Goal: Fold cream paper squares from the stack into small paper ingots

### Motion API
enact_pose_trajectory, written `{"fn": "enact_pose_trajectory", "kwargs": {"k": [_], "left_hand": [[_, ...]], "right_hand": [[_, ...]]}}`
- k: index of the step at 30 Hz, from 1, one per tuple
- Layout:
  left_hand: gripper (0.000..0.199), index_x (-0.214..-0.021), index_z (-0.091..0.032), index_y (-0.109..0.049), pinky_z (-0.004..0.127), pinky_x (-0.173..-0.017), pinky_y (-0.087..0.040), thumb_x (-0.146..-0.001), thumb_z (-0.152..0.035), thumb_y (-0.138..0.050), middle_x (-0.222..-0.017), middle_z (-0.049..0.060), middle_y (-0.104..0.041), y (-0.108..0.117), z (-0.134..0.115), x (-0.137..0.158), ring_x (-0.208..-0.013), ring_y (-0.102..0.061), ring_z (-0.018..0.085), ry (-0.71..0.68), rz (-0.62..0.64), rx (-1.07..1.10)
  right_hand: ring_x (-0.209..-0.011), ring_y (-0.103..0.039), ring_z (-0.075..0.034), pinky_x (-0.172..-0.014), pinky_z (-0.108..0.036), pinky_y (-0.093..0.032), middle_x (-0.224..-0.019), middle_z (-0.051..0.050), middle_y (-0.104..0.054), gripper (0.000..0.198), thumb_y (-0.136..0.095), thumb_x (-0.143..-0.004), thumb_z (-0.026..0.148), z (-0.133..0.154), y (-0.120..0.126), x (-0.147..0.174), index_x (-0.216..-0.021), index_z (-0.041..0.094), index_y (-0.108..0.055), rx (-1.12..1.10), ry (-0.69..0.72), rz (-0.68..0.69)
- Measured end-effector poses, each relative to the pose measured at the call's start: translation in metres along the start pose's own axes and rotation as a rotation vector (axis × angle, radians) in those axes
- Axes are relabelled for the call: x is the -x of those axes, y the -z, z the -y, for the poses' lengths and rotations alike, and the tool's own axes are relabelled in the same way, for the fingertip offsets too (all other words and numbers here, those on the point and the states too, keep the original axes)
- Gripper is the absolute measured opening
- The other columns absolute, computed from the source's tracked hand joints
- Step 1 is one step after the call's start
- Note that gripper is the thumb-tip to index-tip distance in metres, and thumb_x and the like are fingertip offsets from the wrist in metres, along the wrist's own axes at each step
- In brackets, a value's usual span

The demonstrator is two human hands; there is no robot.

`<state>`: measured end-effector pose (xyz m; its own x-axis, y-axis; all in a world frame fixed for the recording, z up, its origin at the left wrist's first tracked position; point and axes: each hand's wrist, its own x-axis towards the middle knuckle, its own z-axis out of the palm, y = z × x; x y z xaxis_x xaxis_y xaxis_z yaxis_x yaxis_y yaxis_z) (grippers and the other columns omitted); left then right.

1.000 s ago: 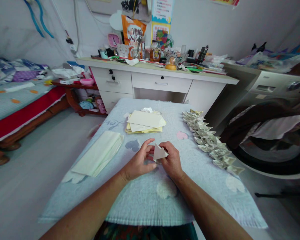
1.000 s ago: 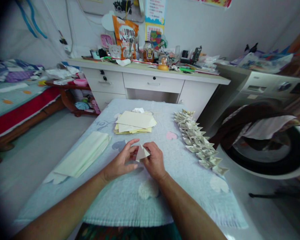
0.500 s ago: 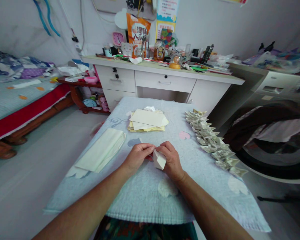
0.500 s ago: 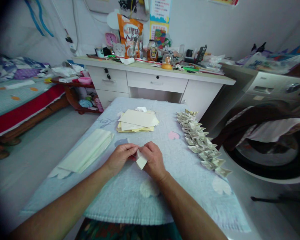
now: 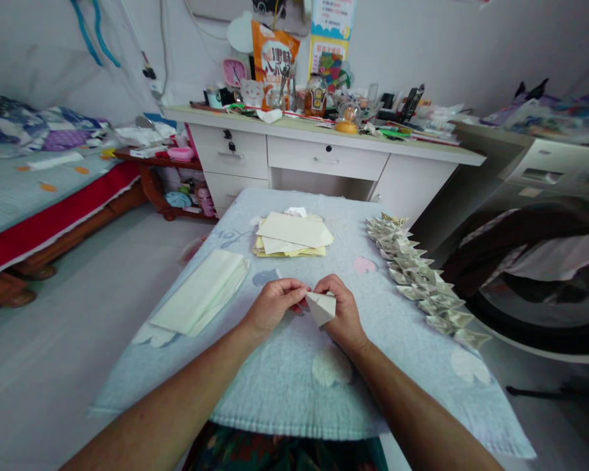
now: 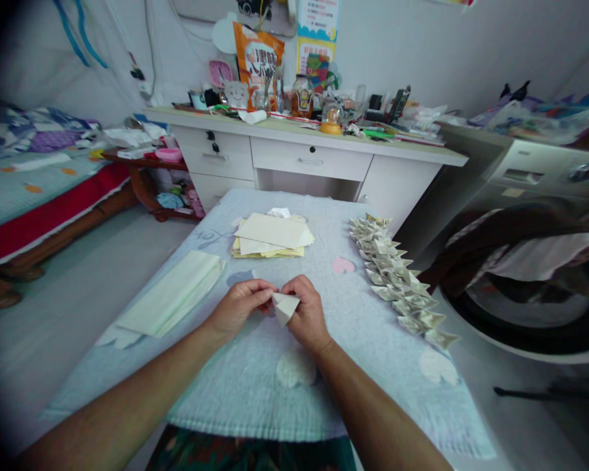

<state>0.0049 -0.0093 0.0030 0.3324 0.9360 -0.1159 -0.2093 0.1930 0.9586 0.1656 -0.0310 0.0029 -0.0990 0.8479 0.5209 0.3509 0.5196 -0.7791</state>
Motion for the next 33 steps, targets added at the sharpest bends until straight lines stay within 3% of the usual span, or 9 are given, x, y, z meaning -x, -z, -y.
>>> {"fn": "enact_pose_trajectory", "kwargs": {"k": [6, 14, 26, 33], "left_hand": [[0.026, -0.077, -0.011, -0.07, 0.022, -0.058, -0.044, -0.071, -0.037, -0.072, -0.067, 0.003, -0.063, -0.0006, 0.0017, 0.0011, -0.06, -0.055, 0.011, 0.031, 0.053, 0.003], [0.027, -0.077, -0.011, -0.071, 0.024, -0.058, -0.042, -0.067, -0.036, -0.074, -0.066, 0.002, -0.063, -0.0004, 0.0009, 0.0012, -0.058, -0.053, 0.01, 0.0, 0.049, -0.026], [0.022, -0.075, -0.012, -0.071, 0.023, -0.058, -0.039, -0.069, -0.032, -0.073, -0.062, 0.001, -0.061, 0.0001, -0.0036, 0.0017, -0.057, -0.05, 0.01, -0.035, 0.032, -0.08], [0.018, -0.073, -0.013, -0.07, 0.022, -0.058, -0.038, -0.073, -0.031, -0.069, -0.06, 0.001, -0.059, 0.0019, -0.0072, 0.0037, -0.058, -0.049, 0.01, -0.09, -0.032, -0.141]], "right_hand": [[-0.076, -0.05, -0.017, -0.07, -0.03, -0.037, -0.078, -0.001, -0.054, 0.013, -0.067, -0.074, 0.024, 0.0016, 0.0008, -0.0001, -0.079, 0.021, -0.055, 0.088, 0.099, -0.009], [-0.074, -0.049, -0.017, -0.068, -0.029, -0.036, -0.075, 0.0, -0.052, 0.019, -0.067, -0.07, 0.03, 0.0051, 0.0052, 0.0001, -0.078, 0.021, -0.052, 0.072, 0.04, -0.002], [-0.077, -0.049, -0.017, -0.072, -0.032, -0.037, -0.077, -0.001, -0.054, 0.008, -0.055, -0.085, 0.027, 0.0049, 0.004, 0.003, -0.08, 0.021, -0.055, 0.049, 0.038, 0.032], [-0.08, -0.05, -0.019, -0.073, -0.033, -0.039, -0.08, -0.003, -0.053, 0.016, -0.042, -0.086, 0.028, 0.0073, 0.0082, 0.0028, -0.083, 0.02, -0.056, -0.056, -0.033, 0.002]]}}
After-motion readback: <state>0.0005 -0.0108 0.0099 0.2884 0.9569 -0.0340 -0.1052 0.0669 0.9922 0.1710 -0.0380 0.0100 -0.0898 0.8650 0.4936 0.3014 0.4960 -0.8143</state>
